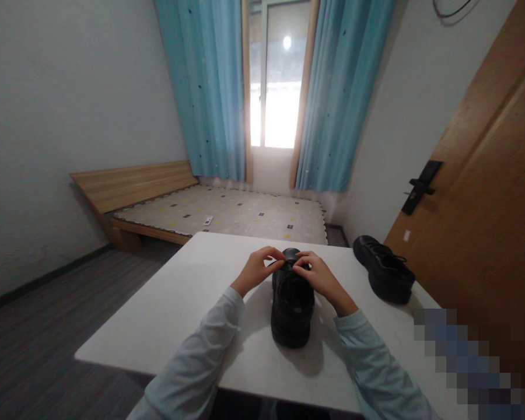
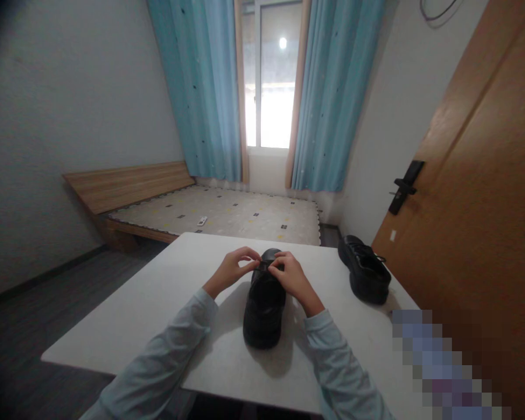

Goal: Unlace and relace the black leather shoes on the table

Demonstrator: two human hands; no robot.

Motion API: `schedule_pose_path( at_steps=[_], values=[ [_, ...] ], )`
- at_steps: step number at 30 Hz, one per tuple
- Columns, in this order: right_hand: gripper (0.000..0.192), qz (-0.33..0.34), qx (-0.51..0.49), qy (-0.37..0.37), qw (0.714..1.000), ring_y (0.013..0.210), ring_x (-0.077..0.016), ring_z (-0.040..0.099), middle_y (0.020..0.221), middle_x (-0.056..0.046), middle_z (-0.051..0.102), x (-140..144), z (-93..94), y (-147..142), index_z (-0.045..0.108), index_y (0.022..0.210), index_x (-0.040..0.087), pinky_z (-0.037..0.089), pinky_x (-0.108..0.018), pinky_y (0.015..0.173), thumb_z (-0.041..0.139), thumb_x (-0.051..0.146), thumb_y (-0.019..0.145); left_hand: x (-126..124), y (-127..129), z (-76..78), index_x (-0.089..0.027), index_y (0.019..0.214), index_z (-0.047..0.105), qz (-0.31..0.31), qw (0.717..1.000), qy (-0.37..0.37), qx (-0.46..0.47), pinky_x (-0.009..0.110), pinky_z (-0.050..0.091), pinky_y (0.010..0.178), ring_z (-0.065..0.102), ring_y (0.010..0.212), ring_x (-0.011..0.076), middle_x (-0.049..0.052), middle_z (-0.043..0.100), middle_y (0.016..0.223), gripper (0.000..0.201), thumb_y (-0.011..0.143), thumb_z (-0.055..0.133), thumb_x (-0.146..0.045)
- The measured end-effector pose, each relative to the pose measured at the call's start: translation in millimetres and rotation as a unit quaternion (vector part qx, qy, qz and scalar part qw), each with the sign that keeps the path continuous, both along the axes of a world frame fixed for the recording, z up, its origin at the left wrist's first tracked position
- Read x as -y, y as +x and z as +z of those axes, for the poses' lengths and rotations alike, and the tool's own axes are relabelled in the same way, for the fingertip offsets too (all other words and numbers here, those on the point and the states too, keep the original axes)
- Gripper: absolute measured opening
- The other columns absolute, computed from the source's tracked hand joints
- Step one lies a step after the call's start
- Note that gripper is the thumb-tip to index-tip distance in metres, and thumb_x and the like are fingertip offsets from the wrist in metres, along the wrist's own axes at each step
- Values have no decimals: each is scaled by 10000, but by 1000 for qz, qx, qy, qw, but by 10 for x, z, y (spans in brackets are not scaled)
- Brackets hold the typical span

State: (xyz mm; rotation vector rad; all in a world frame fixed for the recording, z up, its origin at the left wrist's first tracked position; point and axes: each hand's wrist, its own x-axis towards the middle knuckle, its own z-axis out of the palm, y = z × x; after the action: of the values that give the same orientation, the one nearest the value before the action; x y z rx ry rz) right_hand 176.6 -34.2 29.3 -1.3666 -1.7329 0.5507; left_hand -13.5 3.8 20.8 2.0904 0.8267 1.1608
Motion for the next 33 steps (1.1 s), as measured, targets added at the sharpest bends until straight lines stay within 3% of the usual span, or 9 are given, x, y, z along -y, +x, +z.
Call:
schedule_pose_path(
  at_steps=[6,10,14,19,22,25,28,30,33],
  values=[
    [161,-53,-70,38,995,992,-255,554,1025,-127,602,-17,80,142,633,669,168,477,-374,752,593,317,716,-34,8,-15,-173,915,624,74,996,-58,5,301,525,743,643,828,165,51,680,898,246,822,558,-391],
    [252,-60,-197,27,978,869,-218,586,974,-107,620,-36,123,215,599,689,169,501,-354,703,630,419,698,6,37,-27,-186,1093,549,3,994,-112,-11,334,511,788,633,932,197,83,669,996,408,771,626,-425],
    [314,-14,-350,7,937,785,-176,621,898,-62,639,-2,184,176,596,737,175,521,-358,758,686,470,683,42,58,-68,-211,1254,444,-108,989,-91,-30,392,424,968,521,1166,235,111,558,1252,689,662,744,-397],
    [306,62,-501,29,863,769,-173,671,905,-14,652,68,299,199,527,715,203,501,-397,868,727,434,688,33,54,-101,-202,1292,418,-133,986,-90,-35,425,380,1020,467,1227,258,126,478,1339,742,652,748,-383],
    [307,64,-519,49,851,683,-143,658,897,5,652,87,338,295,512,716,214,516,-374,824,731,427,688,28,48,-94,-200,1265,455,-134,986,-88,-42,429,364,1036,464,1230,257,118,486,1332,685,665,739,-371],
    [295,55,-489,63,868,508,-77,549,811,32,625,90,346,386,516,720,216,523,-337,733,700,448,714,35,42,-77,-204,1251,475,-131,987,-83,-53,422,361,1041,465,1227,250,107,494,1327,649,675,733,-359],
    [302,46,-366,45,928,446,-64,442,629,49,555,83,342,447,530,679,202,480,-281,609,672,463,731,52,37,-52,-208,1246,483,-128,987,-80,-62,420,360,1041,460,1229,247,103,496,1326,631,682,729,-345],
    [323,48,-240,7,969,472,-85,444,545,40,521,76,338,465,553,635,183,423,-256,542,687,469,702,65,37,-33,-207,1242,485,-130,986,-79,-64,421,356,1040,462,1225,247,102,499,1320,617,688,723,-339],
    [338,61,-127,-33,989,540,-114,486,550,13,555,74,343,457,596,619,162,397,-255,543,700,481,657,83,43,-4,-205,1239,487,-137,985,-78,-66,421,353,1037,466,1217,245,99,509,1306,592,705,708,-335]
  ],
)
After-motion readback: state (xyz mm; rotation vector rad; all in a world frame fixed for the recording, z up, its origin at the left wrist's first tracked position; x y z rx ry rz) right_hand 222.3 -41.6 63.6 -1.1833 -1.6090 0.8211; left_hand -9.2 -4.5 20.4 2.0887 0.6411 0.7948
